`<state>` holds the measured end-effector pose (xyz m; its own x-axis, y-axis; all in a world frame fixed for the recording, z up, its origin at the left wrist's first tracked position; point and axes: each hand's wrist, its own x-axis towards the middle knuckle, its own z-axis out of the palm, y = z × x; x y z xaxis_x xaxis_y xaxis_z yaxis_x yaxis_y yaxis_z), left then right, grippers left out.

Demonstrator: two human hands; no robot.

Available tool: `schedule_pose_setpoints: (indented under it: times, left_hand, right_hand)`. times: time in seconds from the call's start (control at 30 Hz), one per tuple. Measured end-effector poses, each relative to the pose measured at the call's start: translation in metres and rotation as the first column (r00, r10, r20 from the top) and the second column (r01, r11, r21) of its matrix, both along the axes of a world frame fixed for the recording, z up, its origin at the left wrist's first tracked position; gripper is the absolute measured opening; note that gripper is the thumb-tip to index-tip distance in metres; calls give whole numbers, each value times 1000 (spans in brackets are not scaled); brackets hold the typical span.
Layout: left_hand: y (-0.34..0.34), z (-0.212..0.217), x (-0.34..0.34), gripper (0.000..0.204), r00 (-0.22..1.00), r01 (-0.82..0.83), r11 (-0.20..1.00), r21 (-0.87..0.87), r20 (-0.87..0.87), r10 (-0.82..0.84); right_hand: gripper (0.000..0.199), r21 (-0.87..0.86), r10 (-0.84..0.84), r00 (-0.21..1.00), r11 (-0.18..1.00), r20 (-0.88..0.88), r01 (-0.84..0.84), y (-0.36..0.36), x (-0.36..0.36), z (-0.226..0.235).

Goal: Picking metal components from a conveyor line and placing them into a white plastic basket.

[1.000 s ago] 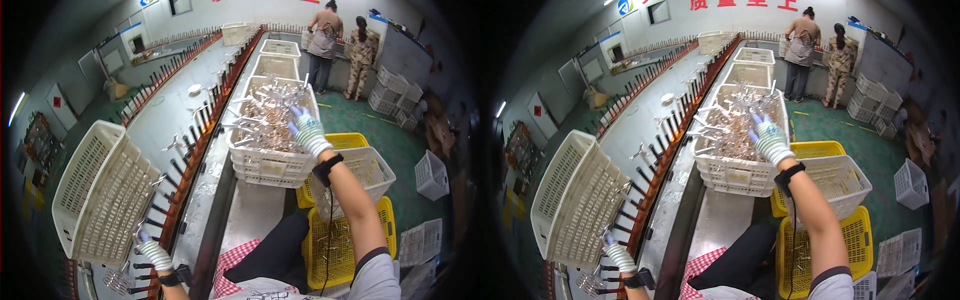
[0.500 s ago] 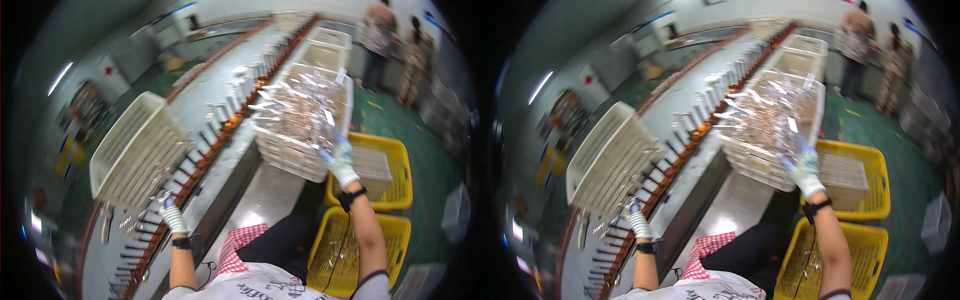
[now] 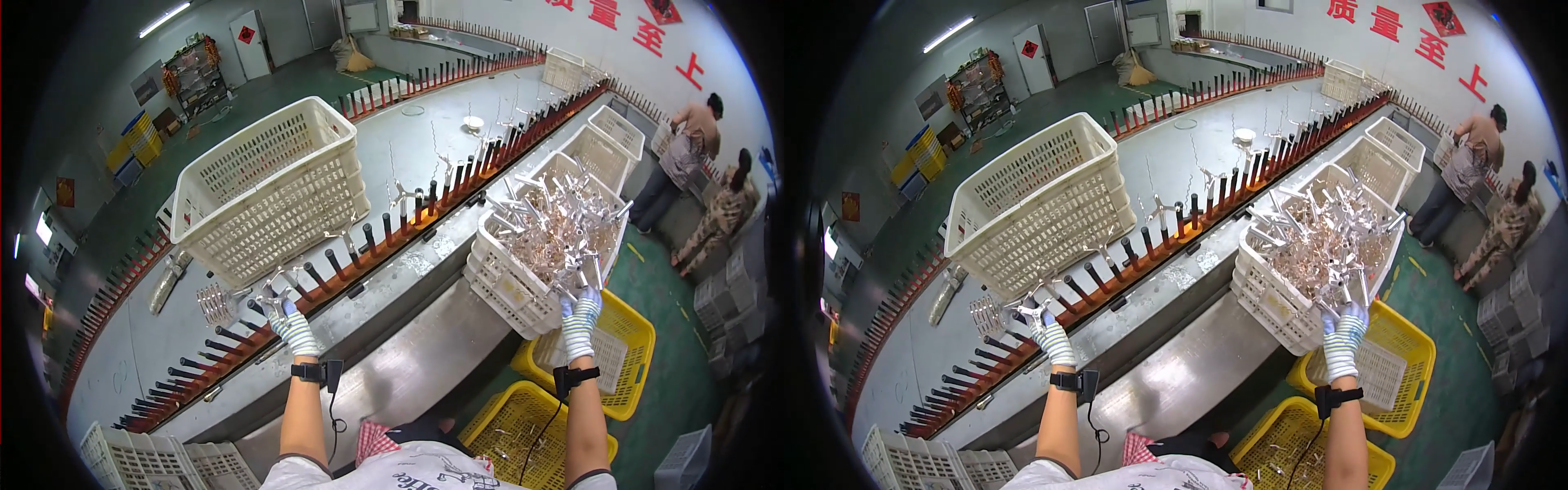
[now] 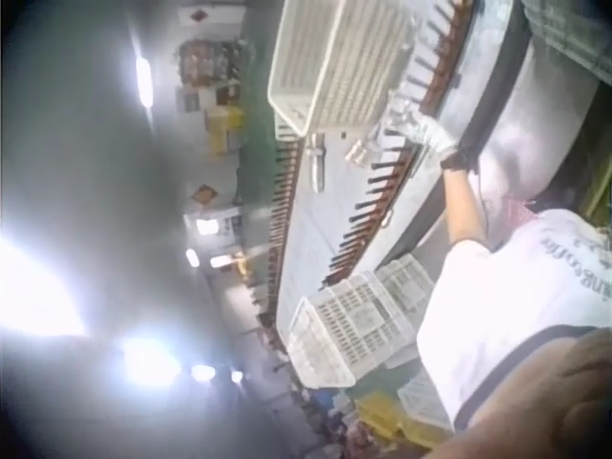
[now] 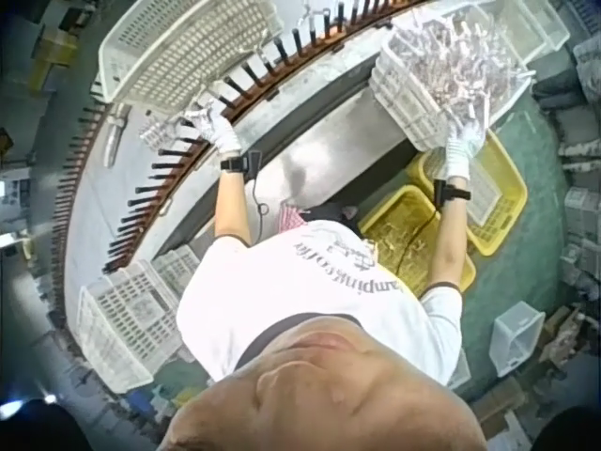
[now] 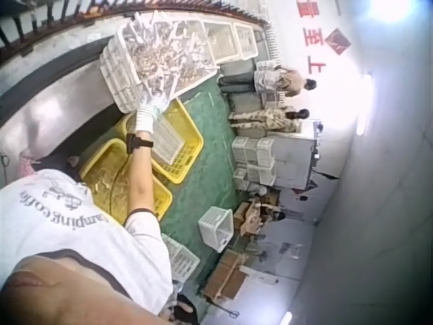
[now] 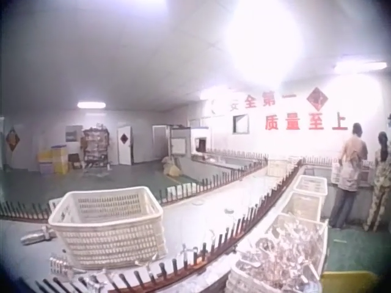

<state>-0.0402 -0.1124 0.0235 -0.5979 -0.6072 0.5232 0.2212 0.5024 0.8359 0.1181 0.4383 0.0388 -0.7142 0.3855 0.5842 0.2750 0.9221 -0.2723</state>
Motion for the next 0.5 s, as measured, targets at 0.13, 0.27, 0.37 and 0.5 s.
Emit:
schedule_pose_setpoints:
  times: [0.13,0.27,0.37,0.5]
  left_hand:
    - [0,18,11,45,996,10,988,153,81,-23]
    - [-16,5,14,34,999,-44,998,-45,25,45]
    - [-26,-3,-4,35,1000,-1,967,253,-9,4]
    - [-73,-9,-19,35,960,-67,973,-220,251,123]
  right_hand:
    - [35,-223,-59,998,972,38,66,-9,-8,-1]
    - [40,-326,-136,986,940,-95,99,-6,11,-29]
    - [42,-330,-170,985,931,-9,157,-31,34,-27]
    - [51,-404,-277,941,897,-197,179,-60,72,-28]
